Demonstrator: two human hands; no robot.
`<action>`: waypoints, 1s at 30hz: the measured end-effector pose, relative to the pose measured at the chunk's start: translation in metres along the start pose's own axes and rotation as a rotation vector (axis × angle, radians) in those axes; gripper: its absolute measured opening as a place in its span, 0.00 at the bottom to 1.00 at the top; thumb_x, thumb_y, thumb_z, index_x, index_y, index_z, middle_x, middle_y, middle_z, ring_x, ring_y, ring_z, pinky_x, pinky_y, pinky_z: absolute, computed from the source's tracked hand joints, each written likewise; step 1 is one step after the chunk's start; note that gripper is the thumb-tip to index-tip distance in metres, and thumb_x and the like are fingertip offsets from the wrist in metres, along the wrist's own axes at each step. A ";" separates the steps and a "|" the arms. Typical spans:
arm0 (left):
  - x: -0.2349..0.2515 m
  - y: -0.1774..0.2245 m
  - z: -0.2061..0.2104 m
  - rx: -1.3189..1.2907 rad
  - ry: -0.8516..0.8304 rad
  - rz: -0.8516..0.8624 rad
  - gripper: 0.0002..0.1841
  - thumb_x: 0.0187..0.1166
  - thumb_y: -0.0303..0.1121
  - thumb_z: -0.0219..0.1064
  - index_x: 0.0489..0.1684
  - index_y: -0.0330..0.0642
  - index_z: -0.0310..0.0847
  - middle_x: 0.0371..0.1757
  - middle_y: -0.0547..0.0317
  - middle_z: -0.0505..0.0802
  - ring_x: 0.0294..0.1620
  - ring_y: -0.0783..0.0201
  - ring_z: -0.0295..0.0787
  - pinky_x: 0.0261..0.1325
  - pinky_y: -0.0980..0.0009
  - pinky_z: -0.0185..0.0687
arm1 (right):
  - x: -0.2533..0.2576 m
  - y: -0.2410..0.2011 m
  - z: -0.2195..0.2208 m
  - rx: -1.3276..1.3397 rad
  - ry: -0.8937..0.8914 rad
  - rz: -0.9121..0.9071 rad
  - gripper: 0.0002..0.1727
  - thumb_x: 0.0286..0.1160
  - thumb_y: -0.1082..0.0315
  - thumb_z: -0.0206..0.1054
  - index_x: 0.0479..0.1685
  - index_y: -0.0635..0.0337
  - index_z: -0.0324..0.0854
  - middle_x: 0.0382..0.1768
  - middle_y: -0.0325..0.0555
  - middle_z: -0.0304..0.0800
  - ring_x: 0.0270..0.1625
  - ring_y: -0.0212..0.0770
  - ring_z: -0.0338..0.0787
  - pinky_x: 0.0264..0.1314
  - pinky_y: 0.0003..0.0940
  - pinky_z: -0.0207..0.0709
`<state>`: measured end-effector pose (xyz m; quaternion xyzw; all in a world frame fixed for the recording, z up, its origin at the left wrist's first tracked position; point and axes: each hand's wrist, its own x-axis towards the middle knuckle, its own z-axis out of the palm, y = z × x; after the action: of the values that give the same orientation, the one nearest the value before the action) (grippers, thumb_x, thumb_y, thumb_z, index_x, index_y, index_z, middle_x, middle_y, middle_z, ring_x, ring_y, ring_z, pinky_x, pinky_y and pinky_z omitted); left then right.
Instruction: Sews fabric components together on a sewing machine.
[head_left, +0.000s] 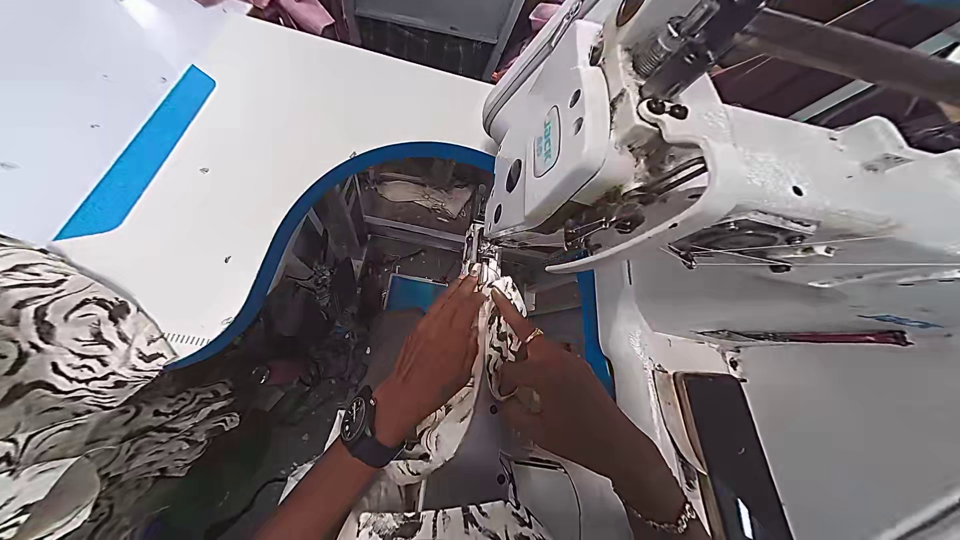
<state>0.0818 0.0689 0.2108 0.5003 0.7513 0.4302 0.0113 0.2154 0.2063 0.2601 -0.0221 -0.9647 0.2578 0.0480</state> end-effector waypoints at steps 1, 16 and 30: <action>0.000 0.000 0.001 -0.014 0.020 0.007 0.20 0.77 0.25 0.59 0.65 0.25 0.80 0.71 0.35 0.87 0.75 0.41 0.84 0.74 0.56 0.81 | 0.005 0.003 0.000 0.077 0.015 0.014 0.07 0.55 0.62 0.71 0.21 0.55 0.86 0.86 0.62 0.67 0.48 0.43 0.94 0.34 0.37 0.83; 0.013 0.003 0.006 -0.073 0.067 -0.011 0.16 0.71 0.18 0.61 0.55 0.31 0.86 0.72 0.31 0.86 0.74 0.33 0.83 0.70 0.49 0.82 | 0.030 0.014 0.005 0.449 0.104 0.160 0.07 0.57 0.65 0.75 0.20 0.56 0.85 0.84 0.53 0.72 0.35 0.11 0.73 0.29 0.12 0.62; 0.017 -0.001 0.000 -0.218 0.102 -0.248 0.14 0.83 0.26 0.59 0.57 0.27 0.83 0.53 0.38 0.91 0.57 0.43 0.89 0.62 0.48 0.83 | 0.021 -0.030 0.024 -0.130 0.447 0.226 0.10 0.66 0.67 0.70 0.36 0.66 0.91 0.47 0.62 0.91 0.37 0.49 0.92 0.35 0.41 0.84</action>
<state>0.0728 0.0815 0.2172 0.3773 0.7559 0.5290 0.0804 0.1914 0.1694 0.2563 -0.1892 -0.9361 0.1877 0.2294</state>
